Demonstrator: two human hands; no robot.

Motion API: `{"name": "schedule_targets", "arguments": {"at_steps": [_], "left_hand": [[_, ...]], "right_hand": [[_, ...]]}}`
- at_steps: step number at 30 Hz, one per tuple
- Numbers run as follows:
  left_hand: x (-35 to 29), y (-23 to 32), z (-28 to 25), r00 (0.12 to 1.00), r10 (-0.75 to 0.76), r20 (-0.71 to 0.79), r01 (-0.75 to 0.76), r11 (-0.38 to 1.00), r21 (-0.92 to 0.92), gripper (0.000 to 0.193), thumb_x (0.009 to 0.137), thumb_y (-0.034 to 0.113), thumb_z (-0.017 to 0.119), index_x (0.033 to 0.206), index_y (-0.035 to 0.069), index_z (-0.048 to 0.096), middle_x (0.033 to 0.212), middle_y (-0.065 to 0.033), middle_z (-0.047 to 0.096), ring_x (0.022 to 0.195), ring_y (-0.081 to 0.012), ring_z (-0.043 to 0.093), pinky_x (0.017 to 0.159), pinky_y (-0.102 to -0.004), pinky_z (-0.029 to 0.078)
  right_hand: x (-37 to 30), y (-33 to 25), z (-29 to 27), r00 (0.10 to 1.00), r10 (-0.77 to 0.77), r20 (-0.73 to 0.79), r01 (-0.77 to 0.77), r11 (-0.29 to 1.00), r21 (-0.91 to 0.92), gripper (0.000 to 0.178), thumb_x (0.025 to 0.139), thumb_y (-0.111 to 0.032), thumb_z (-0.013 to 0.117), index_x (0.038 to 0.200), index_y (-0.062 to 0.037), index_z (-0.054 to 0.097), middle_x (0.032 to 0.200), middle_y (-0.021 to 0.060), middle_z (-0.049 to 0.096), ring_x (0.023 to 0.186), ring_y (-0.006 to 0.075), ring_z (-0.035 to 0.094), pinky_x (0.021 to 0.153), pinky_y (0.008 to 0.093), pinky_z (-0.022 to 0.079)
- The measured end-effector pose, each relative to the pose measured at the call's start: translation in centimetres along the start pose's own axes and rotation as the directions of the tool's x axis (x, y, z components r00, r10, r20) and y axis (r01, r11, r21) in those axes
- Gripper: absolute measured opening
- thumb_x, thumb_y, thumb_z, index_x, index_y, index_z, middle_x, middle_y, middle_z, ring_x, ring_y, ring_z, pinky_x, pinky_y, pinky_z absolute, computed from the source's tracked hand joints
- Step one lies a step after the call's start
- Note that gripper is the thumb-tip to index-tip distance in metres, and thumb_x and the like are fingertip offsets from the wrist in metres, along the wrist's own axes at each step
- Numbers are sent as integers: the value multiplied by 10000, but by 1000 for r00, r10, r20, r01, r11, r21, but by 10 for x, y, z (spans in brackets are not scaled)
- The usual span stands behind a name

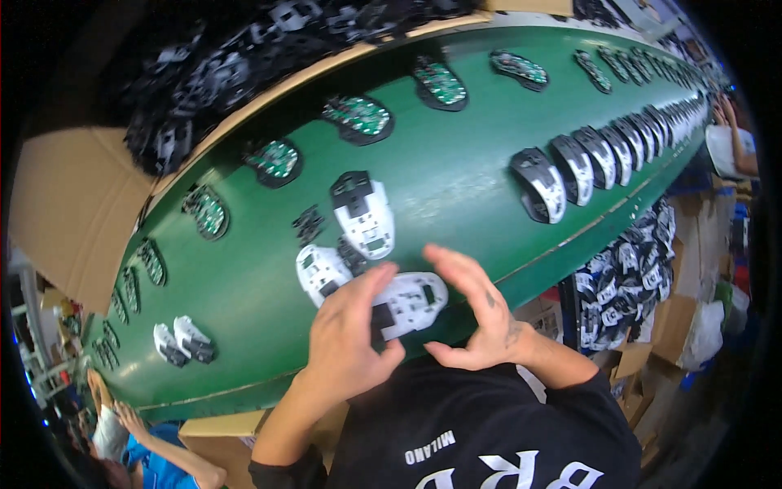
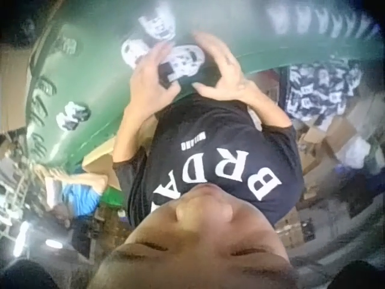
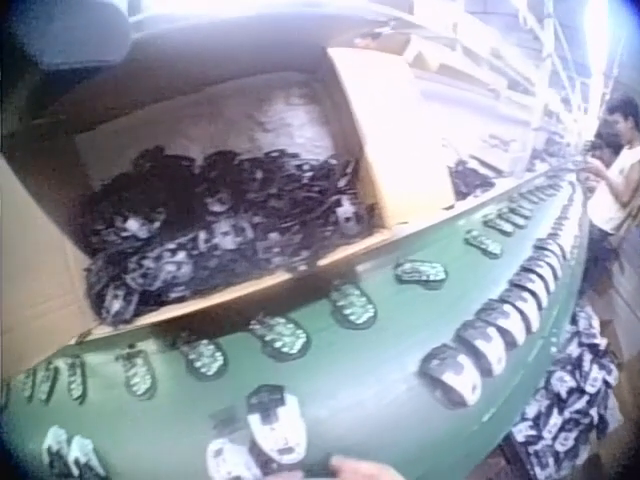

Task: The person pushes a cardboard box along the assembly line, takes small plastic components, and attaches them into mouse shells by hand before lining up the assembled shells on the conveyor belt.

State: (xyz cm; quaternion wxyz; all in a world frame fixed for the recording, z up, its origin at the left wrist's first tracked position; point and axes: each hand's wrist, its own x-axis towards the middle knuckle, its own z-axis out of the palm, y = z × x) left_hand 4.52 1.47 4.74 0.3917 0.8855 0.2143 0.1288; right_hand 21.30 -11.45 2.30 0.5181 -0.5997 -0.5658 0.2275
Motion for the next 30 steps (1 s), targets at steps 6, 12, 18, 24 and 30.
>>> {"name": "schedule_targets", "arguments": {"at_steps": [6, 12, 18, 24, 30], "left_hand": [[-17, -8, -10, 988, 19, -152, 8, 985, 175, 735, 625, 81, 712, 1307, 6, 450, 1407, -230, 409, 1320, -432, 351, 1063, -510, 304], [-26, -43, -9, 974, -153, -166, 205, 909, 364, 688, 611, 184, 779, 1243, 67, 534, 1405, -200, 404, 1292, -419, 375, 1038, -490, 325], [-16, -48, -20, 981, -105, -163, 157, 924, 349, 700, 635, 274, 789, 1259, 98, 526, 1363, -168, 431, 1269, -376, 395, 999, -482, 356], [65, -60, -11, 994, 3, -113, 61, 825, 561, 883, 602, 456, 797, 1335, 95, 461, 1328, -202, 478, 1274, -357, 410, 1078, -549, 234], [79, -51, -29, 988, 45, -151, 28, 893, 449, 845, 556, 481, 810, 1243, 75, 532, 1103, -119, 585, 1072, -278, 508, 907, -397, 384]], "right_hand": [[0, 25, -7, 985, -172, -30, 162, 964, -213, 348, 614, -43, 765, 945, -91, 669, 1127, 131, 622, 995, 303, 611, 839, 408, 496], [1, 38, -9, 958, 114, -265, -239, 830, -505, 551, 648, -129, 784, 1144, -31, 564, 1167, 165, 540, 1068, 331, 530, 898, 392, 452], [42, 50, 9, 977, 78, -197, -177, 808, -562, 602, 657, -211, 791, 1182, -53, 543, 1150, 142, 544, 1055, 341, 516, 903, 417, 440], [57, 44, 11, 992, 128, -12, -102, 725, -681, 748, 655, -312, 772, 1296, -41, 497, 1269, 161, 533, 1110, 351, 527, 939, 410, 446], [42, 39, 0, 882, 221, -417, -303, 943, -139, 666, 736, -128, 704, 1339, 23, 465, 1235, 132, 583, 1090, 202, 568, 932, 333, 452]]}}
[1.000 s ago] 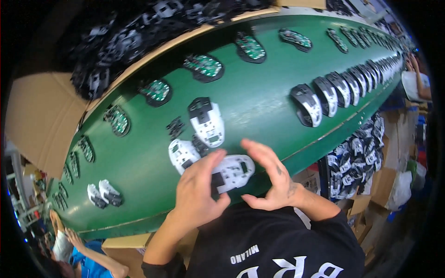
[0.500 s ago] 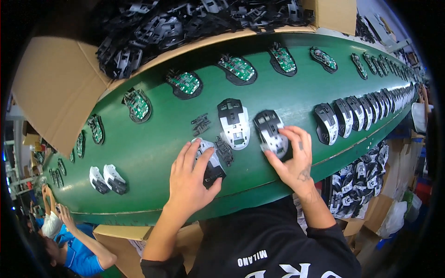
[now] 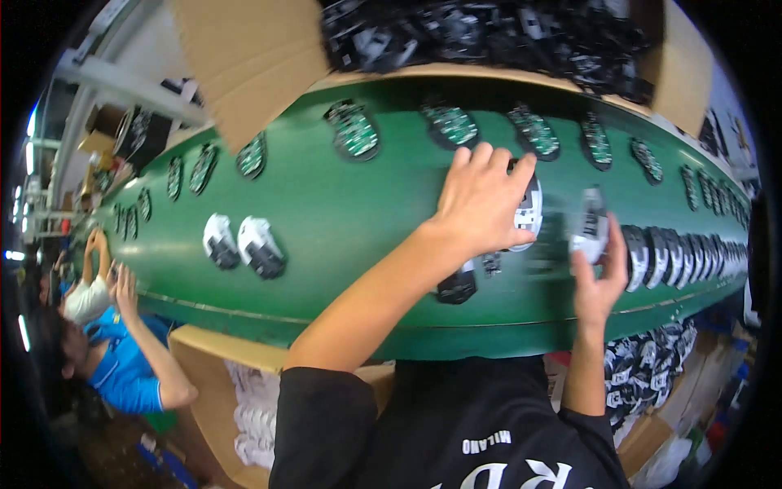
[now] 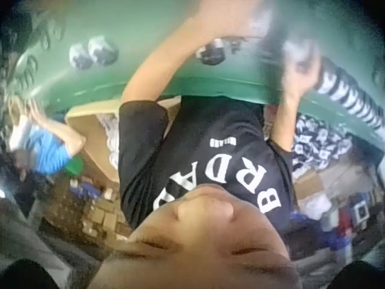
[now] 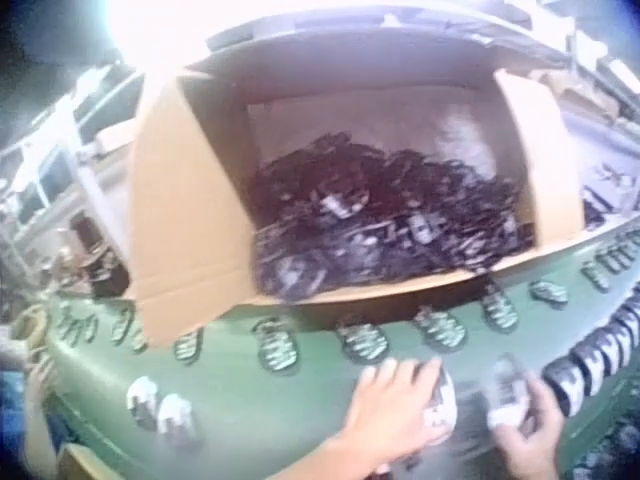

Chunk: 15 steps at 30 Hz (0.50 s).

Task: The person pushes a cardboard box along the assembly line, takes small plastic components, and attaches them into mouse shells by hand before lining up the assembled shells on the conveyor belt.

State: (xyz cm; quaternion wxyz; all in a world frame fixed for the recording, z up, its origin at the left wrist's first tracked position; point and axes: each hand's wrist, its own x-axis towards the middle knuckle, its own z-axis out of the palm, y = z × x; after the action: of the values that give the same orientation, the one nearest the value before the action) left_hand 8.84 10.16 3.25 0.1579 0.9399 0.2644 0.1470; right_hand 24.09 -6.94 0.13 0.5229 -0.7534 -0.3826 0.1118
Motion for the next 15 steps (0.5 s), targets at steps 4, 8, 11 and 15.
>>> {"name": "schedule_targets", "arguments": {"at_steps": [4, 8, 11, 15], "left_hand": [[-76, -67, -62, 991, -15, -130, 0, 993, -120, 964, 490, 300, 904, 1321, 38, 491, 1214, -119, 593, 1042, -279, 573, 875, -374, 469], [-146, -93, -98, 959, -264, 104, 268, 963, -24, 1004, 462, 144, 896, 1358, 53, 453, 1194, -141, 584, 1040, -301, 554, 920, -376, 463], [-158, -100, -94, 899, -393, 194, 415, 906, -87, 998, 534, 53, 819, 1422, 65, 363, 1376, -178, 454, 1234, -338, 458, 1034, -392, 390], [-157, -79, -80, 937, -350, 26, 347, 913, -215, 823, 648, 56, 603, 1434, 71, 360, 1494, -224, 274, 1380, -392, 267, 1124, -457, 239]], "right_hand": [[-18, -26, 18, 952, -249, 181, 232, 967, 109, 754, 696, -214, 723, 1325, 85, 433, 1266, 160, 555, 1065, 239, 571, 899, 344, 449], [-18, -89, 80, 717, -568, 404, 542, 819, 189, 718, 668, -221, 692, 1293, 51, 466, 1308, 218, 501, 1056, 290, 561, 880, 376, 458], [-22, -102, 139, 654, -587, 477, 633, 770, 81, 697, 685, -283, 710, 1270, 32, 498, 1300, 195, 511, 1010, 264, 557, 834, 372, 458], [-35, -97, 172, 602, -438, 668, 674, 727, -130, 730, 716, -378, 710, 1268, 49, 496, 1341, 206, 468, 979, 260, 539, 796, 353, 430]]}}
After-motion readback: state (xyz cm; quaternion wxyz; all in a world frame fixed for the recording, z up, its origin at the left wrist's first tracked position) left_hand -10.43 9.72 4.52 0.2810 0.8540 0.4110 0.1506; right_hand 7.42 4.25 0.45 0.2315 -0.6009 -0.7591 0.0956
